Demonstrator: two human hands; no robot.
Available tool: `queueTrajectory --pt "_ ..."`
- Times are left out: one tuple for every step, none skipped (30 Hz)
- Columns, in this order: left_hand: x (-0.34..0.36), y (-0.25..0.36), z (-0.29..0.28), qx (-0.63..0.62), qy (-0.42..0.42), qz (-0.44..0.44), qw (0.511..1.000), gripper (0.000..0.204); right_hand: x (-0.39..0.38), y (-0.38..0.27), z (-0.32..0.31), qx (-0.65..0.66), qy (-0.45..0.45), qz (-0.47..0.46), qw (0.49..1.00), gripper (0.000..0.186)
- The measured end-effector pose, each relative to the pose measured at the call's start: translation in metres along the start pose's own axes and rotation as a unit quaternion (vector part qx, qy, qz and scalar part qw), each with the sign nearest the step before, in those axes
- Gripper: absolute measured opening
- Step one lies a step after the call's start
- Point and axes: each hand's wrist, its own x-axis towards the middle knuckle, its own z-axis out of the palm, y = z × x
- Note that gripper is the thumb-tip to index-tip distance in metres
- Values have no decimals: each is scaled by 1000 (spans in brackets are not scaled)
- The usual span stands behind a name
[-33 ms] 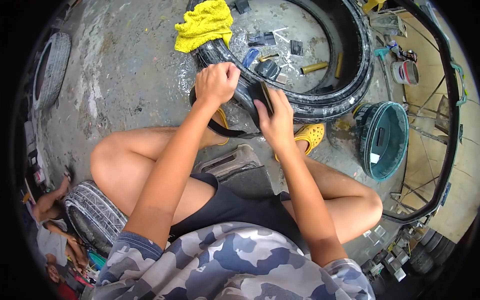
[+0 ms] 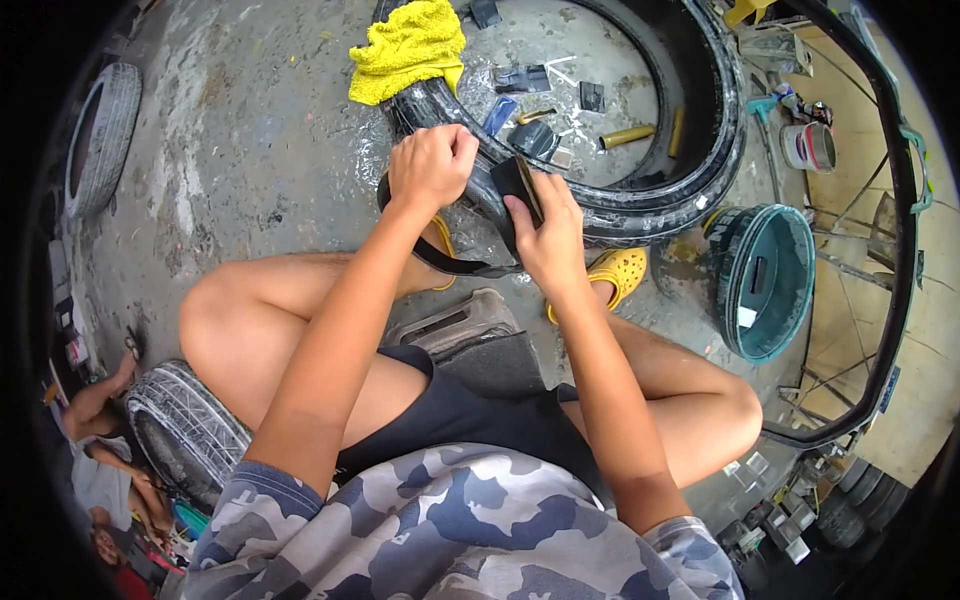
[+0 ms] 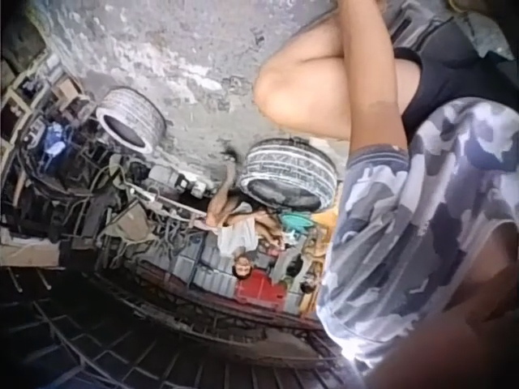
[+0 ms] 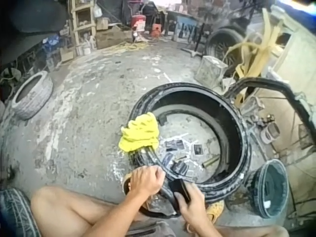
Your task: Sanding a black car fender/trim part with sandpaper and water.
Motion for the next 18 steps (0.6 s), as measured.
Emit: queueTrajectory --pt "-1 1 0 -3 3 -1 1000 35 -6 -2 -2 -3 -1 -3 1000 38" --pt "-1 -1 -3 5 -4 -9 1000 35 -18 -6 -3 15 8 2 1000 37" --pt "-2 -3 -5 12 -11 -17 1000 34 -31 -7 -2 34 17 7 999 37" --pt "-2 2 -10 10 -22 -22 999 34 -48 10 0 23 36 -46 998 40" --pt "-3 2 -10 1 -27 -16 1000 35 -56 7 -2 46 26 -3 999 41" --pt "0 2 -9 -7 -33 -27 999 36 -48 9 0 16 24 -3 1000 42" --pt "-1 2 -10 -16 -46 -40 998 36 -38 2 1 -14 21 5 1000 42" --pt "-1 3 -8 -18 -43 -38 998 36 -20 -2 4 -34 28 4 999 43" --pt "0 4 -6 -27 -38 -34 998 37 -6 -4 7 -55 35 3 998 44" --pt "-1 2 -5 -32 -33 -33 998 37 -3 -5 9 -69 32 5 997 46" --pt "-1 1 -6 -30 -29 -33 999 37 -9 -6 9 -67 32 2 997 46" --pt "-3 -1 -7 -23 -34 -38 998 37 -28 -5 8 -40 41 9 998 46" --pt "-3 1 -9 -18 -38 -40 998 37 -46 -3 6 -14 52 16 998 46" --pt "-2 4 -12 -22 -56 -42 997 38 -63 7 8 -16 75 -11 997 46" --pt "-3 2 -9 -27 -40 -34 998 38 -68 5 10 -9 80 5 997 47" --pt "-1 2 -10 -20 -35 -38 998 37 -59 3 10 -9 79 9 997 46" --pt "0 4 -9 -16 -34 -39 999 37 -46 1 10 -12 81 17 997 46" --pt "-2 5 -9 -16 -37 -35 999 37 -32 3 7 -27 73 16 997 44"
